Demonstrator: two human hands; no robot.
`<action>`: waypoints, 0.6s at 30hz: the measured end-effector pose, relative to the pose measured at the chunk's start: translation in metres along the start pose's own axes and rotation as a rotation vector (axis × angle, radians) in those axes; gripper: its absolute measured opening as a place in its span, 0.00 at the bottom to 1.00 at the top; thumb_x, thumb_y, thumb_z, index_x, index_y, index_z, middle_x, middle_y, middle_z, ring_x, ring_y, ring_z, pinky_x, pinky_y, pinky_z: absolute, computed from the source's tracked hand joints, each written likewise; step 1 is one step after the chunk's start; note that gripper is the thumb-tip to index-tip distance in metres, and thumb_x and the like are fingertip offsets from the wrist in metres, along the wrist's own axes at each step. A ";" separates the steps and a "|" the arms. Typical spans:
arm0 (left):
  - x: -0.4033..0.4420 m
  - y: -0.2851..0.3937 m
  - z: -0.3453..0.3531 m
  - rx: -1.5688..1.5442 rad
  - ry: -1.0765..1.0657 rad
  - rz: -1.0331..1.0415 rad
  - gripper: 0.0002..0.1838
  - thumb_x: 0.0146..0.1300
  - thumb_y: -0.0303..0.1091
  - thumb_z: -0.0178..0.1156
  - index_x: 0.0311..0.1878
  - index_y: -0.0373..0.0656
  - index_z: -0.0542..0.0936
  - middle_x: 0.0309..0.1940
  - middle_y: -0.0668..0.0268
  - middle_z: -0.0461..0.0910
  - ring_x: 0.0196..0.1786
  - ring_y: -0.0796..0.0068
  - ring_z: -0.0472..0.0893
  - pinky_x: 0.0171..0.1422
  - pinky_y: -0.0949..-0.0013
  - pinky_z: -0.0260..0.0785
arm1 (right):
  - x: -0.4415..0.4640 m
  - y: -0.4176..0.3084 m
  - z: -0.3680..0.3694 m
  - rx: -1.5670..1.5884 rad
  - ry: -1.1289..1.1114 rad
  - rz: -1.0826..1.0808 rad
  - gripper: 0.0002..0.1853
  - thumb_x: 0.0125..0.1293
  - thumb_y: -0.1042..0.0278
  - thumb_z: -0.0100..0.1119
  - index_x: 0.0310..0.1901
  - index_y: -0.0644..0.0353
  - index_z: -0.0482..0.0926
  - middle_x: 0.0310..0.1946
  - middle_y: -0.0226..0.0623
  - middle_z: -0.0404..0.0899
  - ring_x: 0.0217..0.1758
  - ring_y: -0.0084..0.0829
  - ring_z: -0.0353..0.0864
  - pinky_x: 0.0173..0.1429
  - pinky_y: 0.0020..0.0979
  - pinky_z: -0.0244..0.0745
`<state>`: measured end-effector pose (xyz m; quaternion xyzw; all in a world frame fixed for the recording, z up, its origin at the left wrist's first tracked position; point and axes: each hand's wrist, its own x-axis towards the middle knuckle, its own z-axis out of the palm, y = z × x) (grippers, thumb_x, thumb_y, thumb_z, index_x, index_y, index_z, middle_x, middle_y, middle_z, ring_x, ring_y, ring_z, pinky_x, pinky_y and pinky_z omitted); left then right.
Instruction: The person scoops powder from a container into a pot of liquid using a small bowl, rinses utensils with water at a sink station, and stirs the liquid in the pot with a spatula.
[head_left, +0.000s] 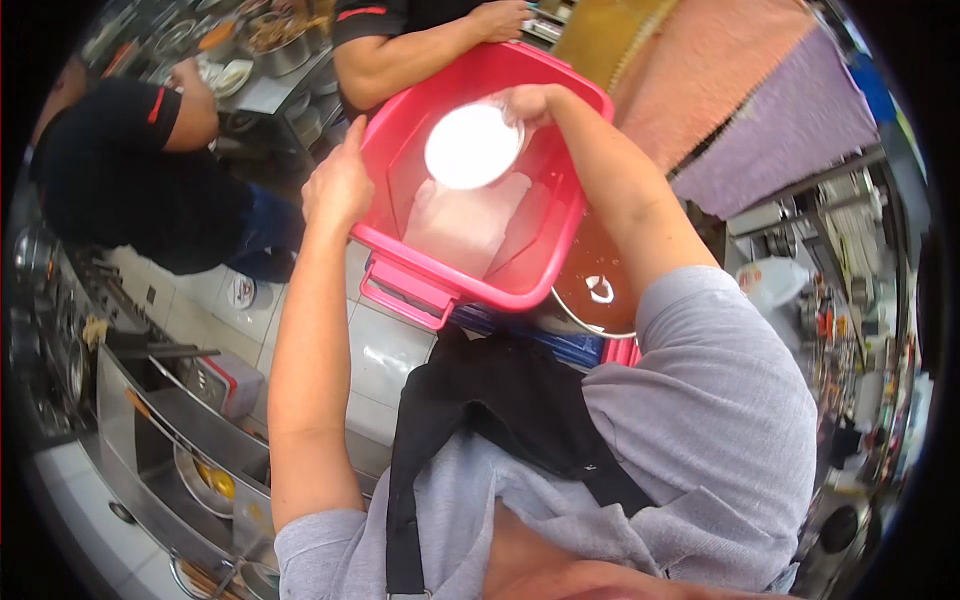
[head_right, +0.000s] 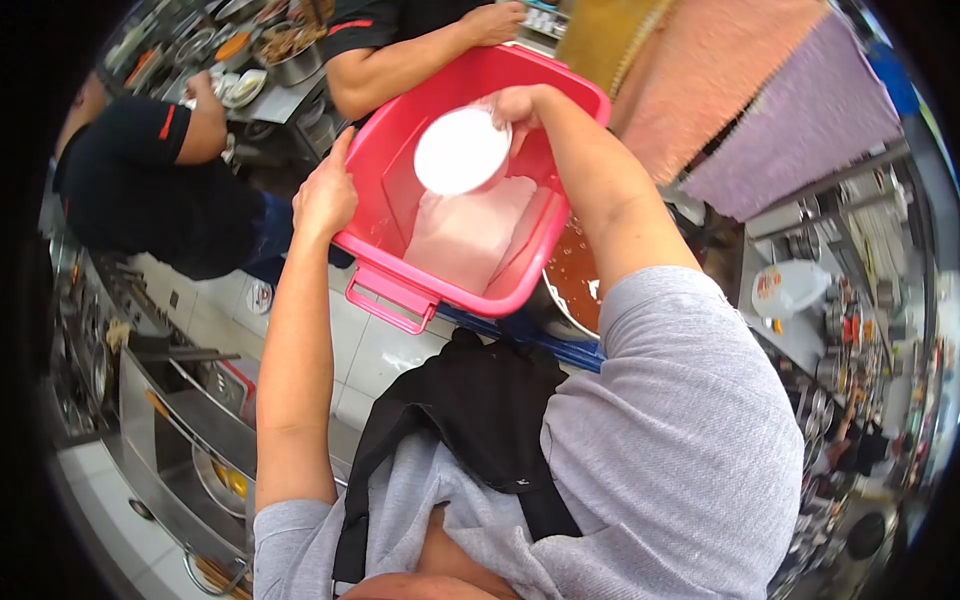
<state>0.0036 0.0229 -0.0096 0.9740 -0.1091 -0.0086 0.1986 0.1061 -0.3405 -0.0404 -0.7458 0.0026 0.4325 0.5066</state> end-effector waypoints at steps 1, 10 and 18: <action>0.001 -0.002 0.002 -0.003 0.008 0.006 0.39 0.67 0.29 0.50 0.82 0.63 0.60 0.65 0.55 0.80 0.64 0.47 0.82 0.66 0.44 0.73 | -0.031 -0.001 -0.001 0.025 0.067 -0.077 0.47 0.55 0.83 0.48 0.80 0.47 0.61 0.69 0.48 0.76 0.68 0.54 0.80 0.57 0.65 0.86; 0.006 -0.005 0.005 0.024 -0.021 0.050 0.38 0.67 0.29 0.49 0.82 0.62 0.60 0.64 0.51 0.81 0.63 0.42 0.82 0.65 0.43 0.74 | -0.223 0.131 -0.039 0.477 0.677 -0.415 0.33 0.55 0.73 0.57 0.66 0.64 0.72 0.47 0.43 0.84 0.51 0.48 0.87 0.56 0.62 0.85; 0.008 -0.010 0.011 0.045 0.005 0.102 0.40 0.66 0.27 0.48 0.82 0.60 0.58 0.63 0.51 0.82 0.62 0.42 0.82 0.65 0.44 0.74 | -0.294 0.271 0.058 0.586 1.013 0.057 0.42 0.52 0.69 0.54 0.75 0.42 0.68 0.59 0.44 0.79 0.56 0.53 0.83 0.48 0.70 0.84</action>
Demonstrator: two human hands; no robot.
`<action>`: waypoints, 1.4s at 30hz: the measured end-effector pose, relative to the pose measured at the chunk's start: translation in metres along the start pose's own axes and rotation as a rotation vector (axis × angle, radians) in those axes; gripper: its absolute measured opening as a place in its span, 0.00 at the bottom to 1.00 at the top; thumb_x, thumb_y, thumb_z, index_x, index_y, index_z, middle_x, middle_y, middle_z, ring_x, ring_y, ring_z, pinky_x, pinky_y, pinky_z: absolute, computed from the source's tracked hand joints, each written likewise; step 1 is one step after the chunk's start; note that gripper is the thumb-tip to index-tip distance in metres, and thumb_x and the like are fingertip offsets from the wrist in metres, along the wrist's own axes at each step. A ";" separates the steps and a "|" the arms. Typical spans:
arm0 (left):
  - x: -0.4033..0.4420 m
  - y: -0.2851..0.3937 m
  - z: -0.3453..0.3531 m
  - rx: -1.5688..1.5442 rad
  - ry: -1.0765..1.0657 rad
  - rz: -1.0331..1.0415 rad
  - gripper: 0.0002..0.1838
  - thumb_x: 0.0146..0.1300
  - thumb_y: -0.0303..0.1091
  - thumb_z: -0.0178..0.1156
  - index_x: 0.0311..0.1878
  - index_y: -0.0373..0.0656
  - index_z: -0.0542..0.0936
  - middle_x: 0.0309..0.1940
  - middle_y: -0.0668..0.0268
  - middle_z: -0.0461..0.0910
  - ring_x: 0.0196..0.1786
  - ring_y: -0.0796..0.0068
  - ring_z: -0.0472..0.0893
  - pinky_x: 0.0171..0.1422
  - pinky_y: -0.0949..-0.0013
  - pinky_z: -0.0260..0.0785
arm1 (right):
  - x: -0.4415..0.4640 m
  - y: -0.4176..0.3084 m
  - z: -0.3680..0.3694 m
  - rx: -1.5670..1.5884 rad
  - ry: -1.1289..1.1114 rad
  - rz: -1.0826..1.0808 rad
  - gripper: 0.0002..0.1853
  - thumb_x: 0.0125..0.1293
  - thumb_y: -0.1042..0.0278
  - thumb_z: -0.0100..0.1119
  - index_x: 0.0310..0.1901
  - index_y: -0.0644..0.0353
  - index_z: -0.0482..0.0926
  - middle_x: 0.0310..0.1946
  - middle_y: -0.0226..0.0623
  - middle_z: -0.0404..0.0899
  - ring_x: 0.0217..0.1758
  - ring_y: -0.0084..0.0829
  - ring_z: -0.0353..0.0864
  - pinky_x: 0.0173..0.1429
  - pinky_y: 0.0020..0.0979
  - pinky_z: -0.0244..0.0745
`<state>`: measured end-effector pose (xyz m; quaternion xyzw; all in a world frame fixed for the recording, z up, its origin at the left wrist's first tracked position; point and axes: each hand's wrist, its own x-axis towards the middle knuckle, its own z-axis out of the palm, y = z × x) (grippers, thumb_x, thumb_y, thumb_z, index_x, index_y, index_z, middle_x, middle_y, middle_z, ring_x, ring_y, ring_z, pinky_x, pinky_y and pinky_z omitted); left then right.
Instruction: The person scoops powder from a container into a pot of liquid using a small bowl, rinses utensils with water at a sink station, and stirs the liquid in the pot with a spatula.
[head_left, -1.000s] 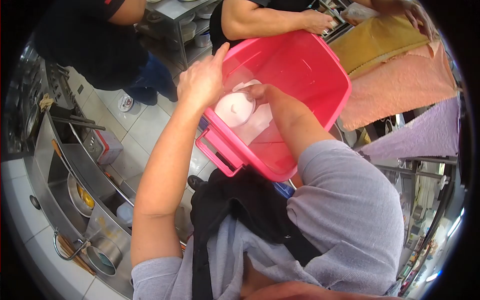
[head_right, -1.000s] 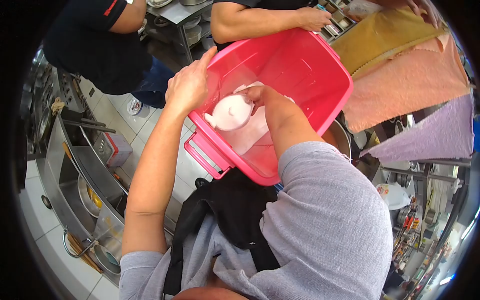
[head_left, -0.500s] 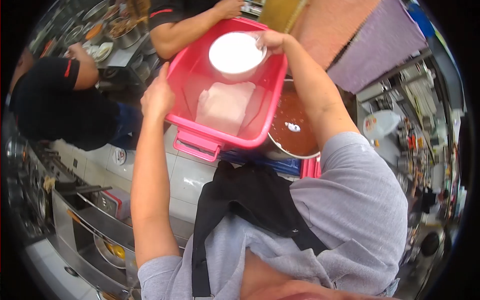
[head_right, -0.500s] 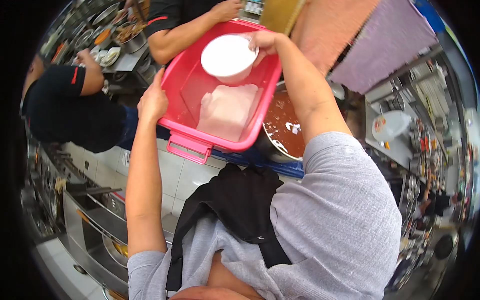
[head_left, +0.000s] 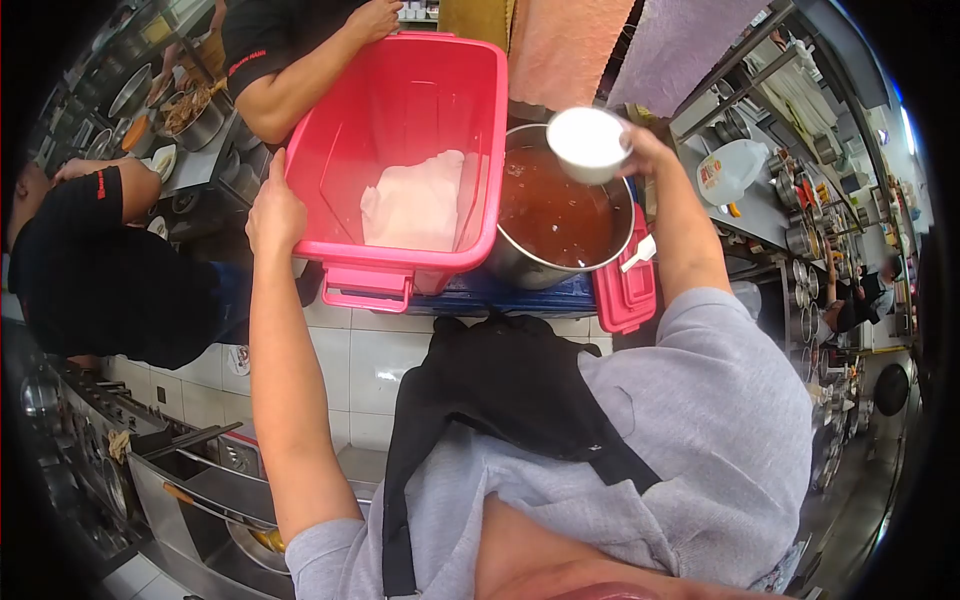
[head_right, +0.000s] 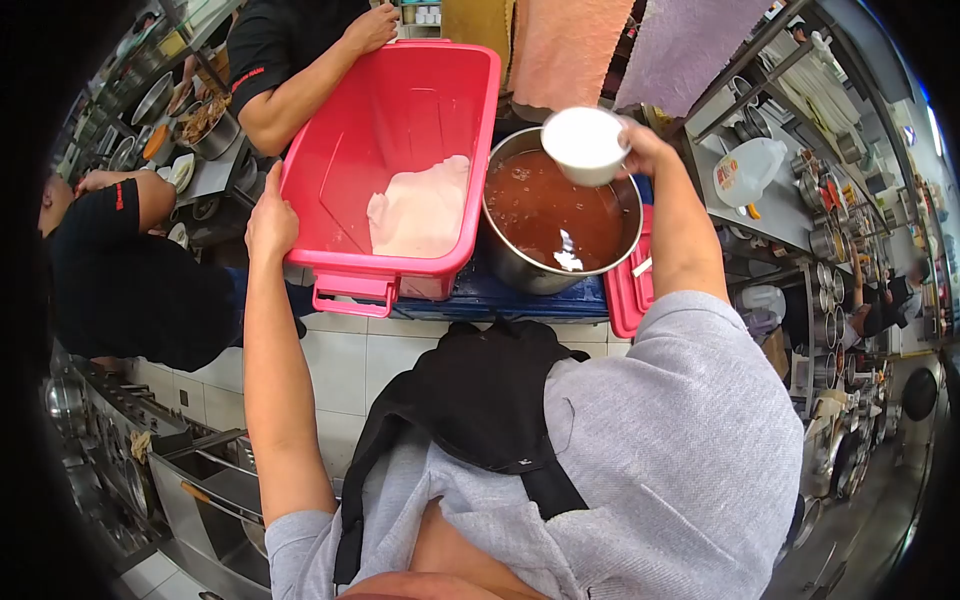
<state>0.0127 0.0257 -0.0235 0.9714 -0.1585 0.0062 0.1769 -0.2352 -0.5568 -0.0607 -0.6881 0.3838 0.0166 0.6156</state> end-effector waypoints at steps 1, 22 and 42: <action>-0.001 0.001 -0.001 -0.001 0.001 0.002 0.40 0.66 0.27 0.48 0.82 0.60 0.58 0.63 0.51 0.82 0.62 0.42 0.82 0.65 0.44 0.74 | -0.001 0.018 -0.002 -0.038 0.039 0.090 0.42 0.53 0.69 0.54 0.76 0.41 0.66 0.62 0.44 0.77 0.60 0.54 0.81 0.50 0.71 0.82; -0.001 0.002 -0.003 -0.043 -0.010 -0.031 0.38 0.68 0.29 0.50 0.82 0.62 0.59 0.62 0.49 0.82 0.60 0.40 0.82 0.62 0.43 0.74 | 0.010 0.008 0.127 -1.213 0.452 0.008 0.45 0.59 0.34 0.71 0.76 0.37 0.67 0.72 0.54 0.67 0.74 0.58 0.72 0.69 0.55 0.76; 0.029 0.037 -0.071 -0.153 0.658 0.597 0.36 0.68 0.31 0.62 0.78 0.41 0.64 0.74 0.46 0.69 0.73 0.43 0.72 0.74 0.49 0.67 | 0.002 0.018 0.082 -1.356 0.715 -0.247 0.42 0.55 0.43 0.78 0.71 0.35 0.71 0.65 0.48 0.68 0.68 0.56 0.71 0.62 0.57 0.77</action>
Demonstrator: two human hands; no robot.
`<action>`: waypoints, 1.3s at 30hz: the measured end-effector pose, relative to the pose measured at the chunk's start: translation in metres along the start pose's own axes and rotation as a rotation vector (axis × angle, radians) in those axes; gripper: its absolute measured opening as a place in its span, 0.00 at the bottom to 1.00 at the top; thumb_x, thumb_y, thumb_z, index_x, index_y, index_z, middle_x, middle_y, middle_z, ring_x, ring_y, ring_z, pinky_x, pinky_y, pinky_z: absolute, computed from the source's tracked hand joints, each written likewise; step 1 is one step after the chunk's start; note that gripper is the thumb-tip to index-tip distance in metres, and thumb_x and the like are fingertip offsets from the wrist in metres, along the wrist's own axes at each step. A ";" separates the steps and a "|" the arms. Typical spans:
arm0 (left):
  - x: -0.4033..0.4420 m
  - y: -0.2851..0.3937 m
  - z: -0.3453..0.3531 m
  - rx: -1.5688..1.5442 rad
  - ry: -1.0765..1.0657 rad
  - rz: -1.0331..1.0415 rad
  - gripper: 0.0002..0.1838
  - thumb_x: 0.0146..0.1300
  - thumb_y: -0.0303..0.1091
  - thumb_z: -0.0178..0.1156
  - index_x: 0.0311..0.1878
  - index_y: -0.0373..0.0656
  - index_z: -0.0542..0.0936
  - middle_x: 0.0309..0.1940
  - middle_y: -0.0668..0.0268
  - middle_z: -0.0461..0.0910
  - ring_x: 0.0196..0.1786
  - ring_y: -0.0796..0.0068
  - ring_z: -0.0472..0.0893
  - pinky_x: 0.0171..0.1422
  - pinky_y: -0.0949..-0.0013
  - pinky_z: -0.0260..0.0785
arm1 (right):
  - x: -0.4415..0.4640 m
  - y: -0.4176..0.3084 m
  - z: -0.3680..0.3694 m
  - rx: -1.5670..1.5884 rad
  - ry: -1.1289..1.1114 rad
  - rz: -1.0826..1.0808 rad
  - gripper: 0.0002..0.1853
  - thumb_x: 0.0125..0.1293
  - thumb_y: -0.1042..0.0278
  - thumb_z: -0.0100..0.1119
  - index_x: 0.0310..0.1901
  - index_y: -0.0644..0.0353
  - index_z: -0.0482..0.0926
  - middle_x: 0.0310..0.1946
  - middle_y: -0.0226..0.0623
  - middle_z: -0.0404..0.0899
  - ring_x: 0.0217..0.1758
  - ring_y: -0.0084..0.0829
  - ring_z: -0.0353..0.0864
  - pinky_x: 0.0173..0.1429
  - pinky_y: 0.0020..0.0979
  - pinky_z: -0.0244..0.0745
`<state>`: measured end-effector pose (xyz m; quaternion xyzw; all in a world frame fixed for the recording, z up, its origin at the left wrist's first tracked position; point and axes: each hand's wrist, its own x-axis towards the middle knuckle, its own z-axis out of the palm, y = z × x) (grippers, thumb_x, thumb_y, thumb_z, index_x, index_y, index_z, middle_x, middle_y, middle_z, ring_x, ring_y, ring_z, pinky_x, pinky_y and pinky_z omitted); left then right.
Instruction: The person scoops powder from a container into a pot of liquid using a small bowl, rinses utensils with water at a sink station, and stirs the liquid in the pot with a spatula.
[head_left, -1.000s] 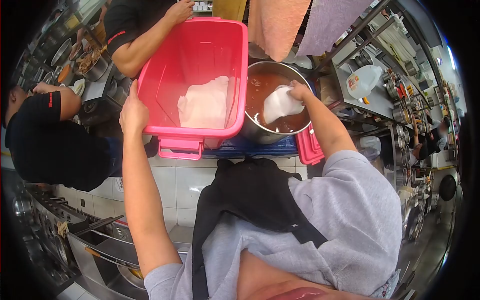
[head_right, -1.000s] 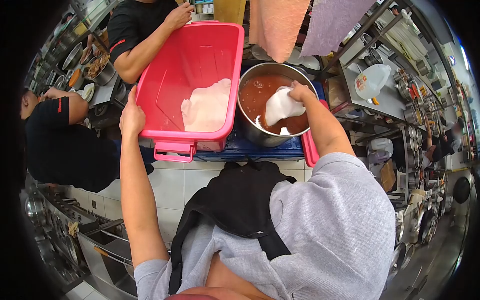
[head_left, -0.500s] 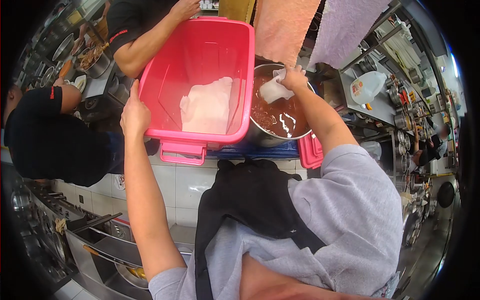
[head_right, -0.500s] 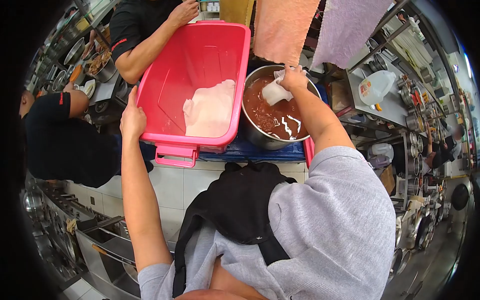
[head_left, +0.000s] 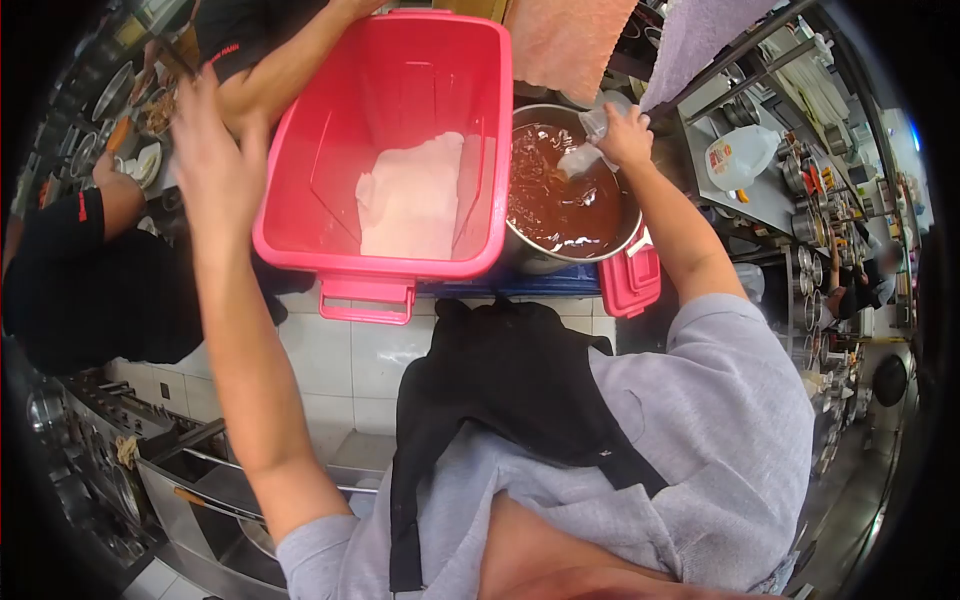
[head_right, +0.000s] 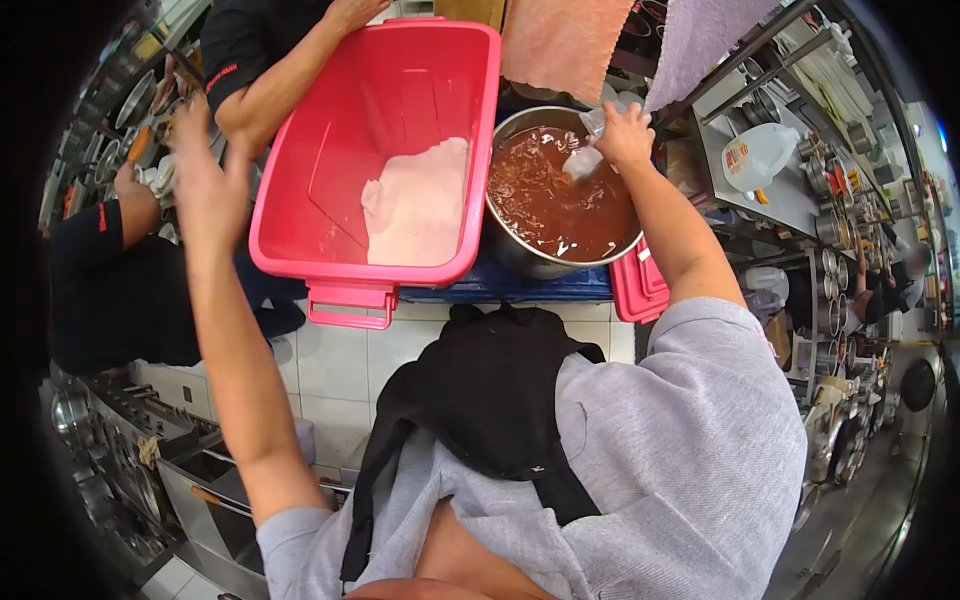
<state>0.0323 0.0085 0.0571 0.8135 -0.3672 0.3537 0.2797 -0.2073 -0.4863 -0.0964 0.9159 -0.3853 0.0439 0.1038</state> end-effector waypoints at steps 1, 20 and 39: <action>0.038 0.037 -0.020 0.076 0.166 0.106 0.33 0.69 0.27 0.59 0.77 0.34 0.65 0.73 0.43 0.70 0.73 0.44 0.72 0.77 0.54 0.66 | 0.001 0.001 -0.002 0.028 0.004 0.040 0.42 0.55 0.42 0.78 0.72 0.36 0.71 0.65 0.49 0.69 0.68 0.57 0.71 0.63 0.57 0.77; -0.070 -0.020 0.022 0.015 -0.591 -0.465 0.43 0.68 0.49 0.67 0.81 0.50 0.60 0.80 0.57 0.64 0.79 0.50 0.67 0.72 0.16 0.53 | 0.029 -0.240 -0.206 0.258 -0.149 -0.680 0.43 0.57 0.38 0.74 0.72 0.45 0.71 0.65 0.57 0.73 0.66 0.56 0.78 0.67 0.52 0.77; -0.082 0.013 0.039 0.319 -0.427 -0.577 0.34 0.63 0.35 0.68 0.74 0.51 0.72 0.66 0.65 0.79 0.57 0.57 0.84 0.56 0.50 0.78 | -0.005 -0.395 0.184 -0.557 -0.019 -1.034 0.28 0.76 0.61 0.52 0.76 0.33 0.64 0.71 0.42 0.62 0.71 0.53 0.67 0.57 0.74 0.67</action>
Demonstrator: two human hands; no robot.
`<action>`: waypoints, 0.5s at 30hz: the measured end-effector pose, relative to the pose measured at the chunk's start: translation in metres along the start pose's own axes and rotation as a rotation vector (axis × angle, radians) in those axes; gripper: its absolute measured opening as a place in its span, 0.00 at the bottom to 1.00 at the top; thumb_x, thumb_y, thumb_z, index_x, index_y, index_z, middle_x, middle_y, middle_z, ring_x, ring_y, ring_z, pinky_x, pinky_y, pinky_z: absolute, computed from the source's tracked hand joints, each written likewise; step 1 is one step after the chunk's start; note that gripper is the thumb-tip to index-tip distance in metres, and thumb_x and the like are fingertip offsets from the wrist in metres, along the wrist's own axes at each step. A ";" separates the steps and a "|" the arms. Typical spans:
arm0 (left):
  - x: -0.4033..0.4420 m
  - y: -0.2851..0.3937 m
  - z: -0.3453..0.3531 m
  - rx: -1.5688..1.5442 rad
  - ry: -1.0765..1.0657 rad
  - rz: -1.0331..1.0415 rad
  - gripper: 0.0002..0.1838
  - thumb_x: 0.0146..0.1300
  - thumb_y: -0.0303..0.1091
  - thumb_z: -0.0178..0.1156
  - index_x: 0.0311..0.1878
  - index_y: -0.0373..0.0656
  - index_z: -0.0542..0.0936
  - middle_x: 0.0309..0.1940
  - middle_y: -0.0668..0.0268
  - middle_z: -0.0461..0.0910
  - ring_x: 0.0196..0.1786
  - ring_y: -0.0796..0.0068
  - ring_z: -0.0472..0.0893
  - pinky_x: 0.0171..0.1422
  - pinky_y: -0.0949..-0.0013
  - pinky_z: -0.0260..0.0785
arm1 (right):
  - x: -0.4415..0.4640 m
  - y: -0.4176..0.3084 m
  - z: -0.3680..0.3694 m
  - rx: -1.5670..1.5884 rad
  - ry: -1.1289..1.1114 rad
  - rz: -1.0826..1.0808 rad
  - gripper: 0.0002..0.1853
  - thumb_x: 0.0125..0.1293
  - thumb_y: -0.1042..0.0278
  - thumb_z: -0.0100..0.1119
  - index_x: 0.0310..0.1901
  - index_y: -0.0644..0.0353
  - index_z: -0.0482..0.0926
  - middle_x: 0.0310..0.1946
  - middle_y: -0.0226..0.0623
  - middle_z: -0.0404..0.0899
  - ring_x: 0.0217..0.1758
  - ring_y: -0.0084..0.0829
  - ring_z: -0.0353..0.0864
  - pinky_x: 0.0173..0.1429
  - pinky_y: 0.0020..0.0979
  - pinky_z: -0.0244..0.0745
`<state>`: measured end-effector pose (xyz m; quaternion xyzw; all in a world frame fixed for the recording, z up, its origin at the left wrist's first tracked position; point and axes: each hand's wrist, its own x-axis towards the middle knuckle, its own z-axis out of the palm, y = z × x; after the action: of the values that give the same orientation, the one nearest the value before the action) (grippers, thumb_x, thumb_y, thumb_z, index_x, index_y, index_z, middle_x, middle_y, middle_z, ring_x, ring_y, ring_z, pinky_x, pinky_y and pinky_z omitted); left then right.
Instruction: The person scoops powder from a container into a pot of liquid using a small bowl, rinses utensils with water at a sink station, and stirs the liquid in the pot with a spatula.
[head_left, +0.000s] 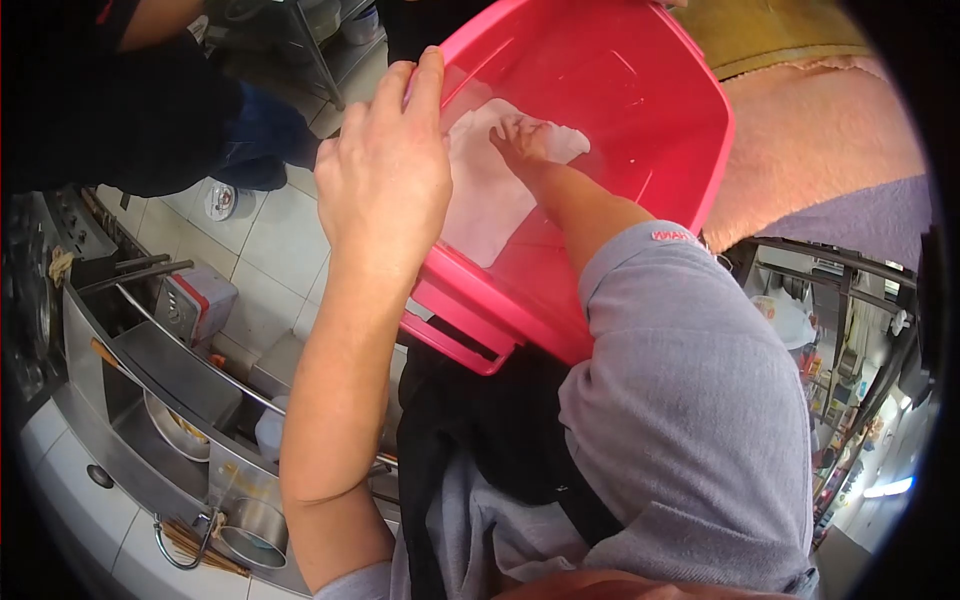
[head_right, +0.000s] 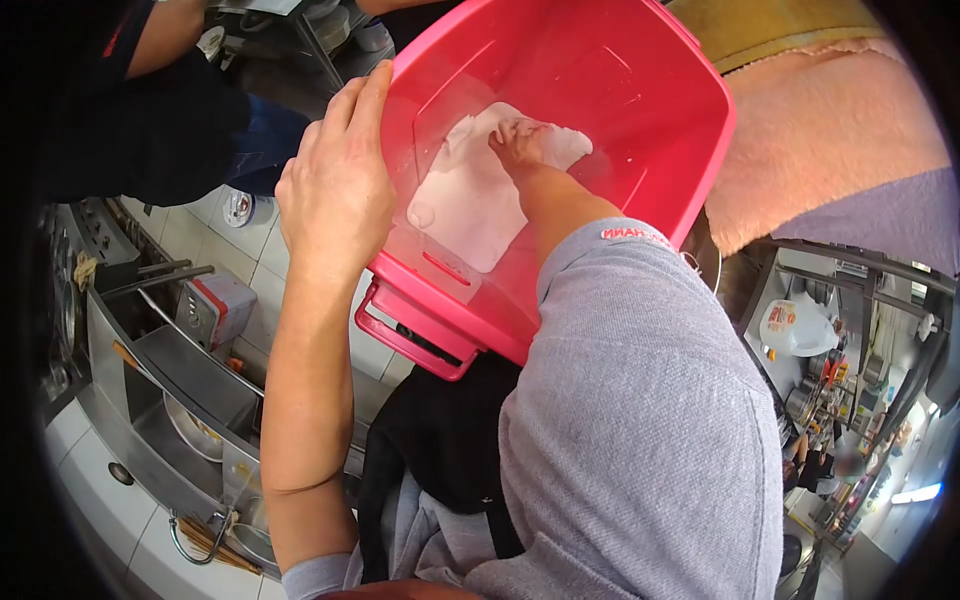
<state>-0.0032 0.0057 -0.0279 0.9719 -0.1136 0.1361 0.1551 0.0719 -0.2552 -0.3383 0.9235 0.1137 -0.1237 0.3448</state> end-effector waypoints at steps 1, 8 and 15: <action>0.000 0.000 -0.001 -0.003 -0.002 -0.002 0.34 0.63 0.36 0.68 0.74 0.51 0.72 0.66 0.65 0.79 0.56 0.57 0.84 0.56 0.51 0.78 | 0.001 0.000 0.008 0.125 -0.026 -0.032 0.33 0.73 0.64 0.55 0.78 0.35 0.60 0.73 0.46 0.59 0.73 0.58 0.65 0.59 0.77 0.65; -0.001 0.002 -0.005 -0.012 -0.049 -0.039 0.35 0.63 0.38 0.69 0.74 0.54 0.72 0.65 0.66 0.79 0.54 0.60 0.84 0.53 0.53 0.79 | -0.011 -0.025 -0.009 0.657 -0.445 0.155 0.41 0.64 0.67 0.64 0.79 0.38 0.60 0.77 0.48 0.56 0.76 0.59 0.63 0.70 0.75 0.66; -0.001 0.002 -0.004 -0.033 -0.006 -0.044 0.35 0.62 0.35 0.69 0.74 0.54 0.73 0.63 0.66 0.80 0.52 0.58 0.85 0.54 0.54 0.79 | 0.000 -0.058 -0.011 0.850 -0.611 -0.012 0.49 0.56 0.63 0.65 0.82 0.39 0.57 0.82 0.54 0.48 0.79 0.67 0.60 0.78 0.57 0.67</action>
<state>-0.0053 0.0054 -0.0242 0.9718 -0.0950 0.1278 0.1737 0.0569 -0.2046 -0.3656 0.9030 -0.0469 -0.4247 -0.0439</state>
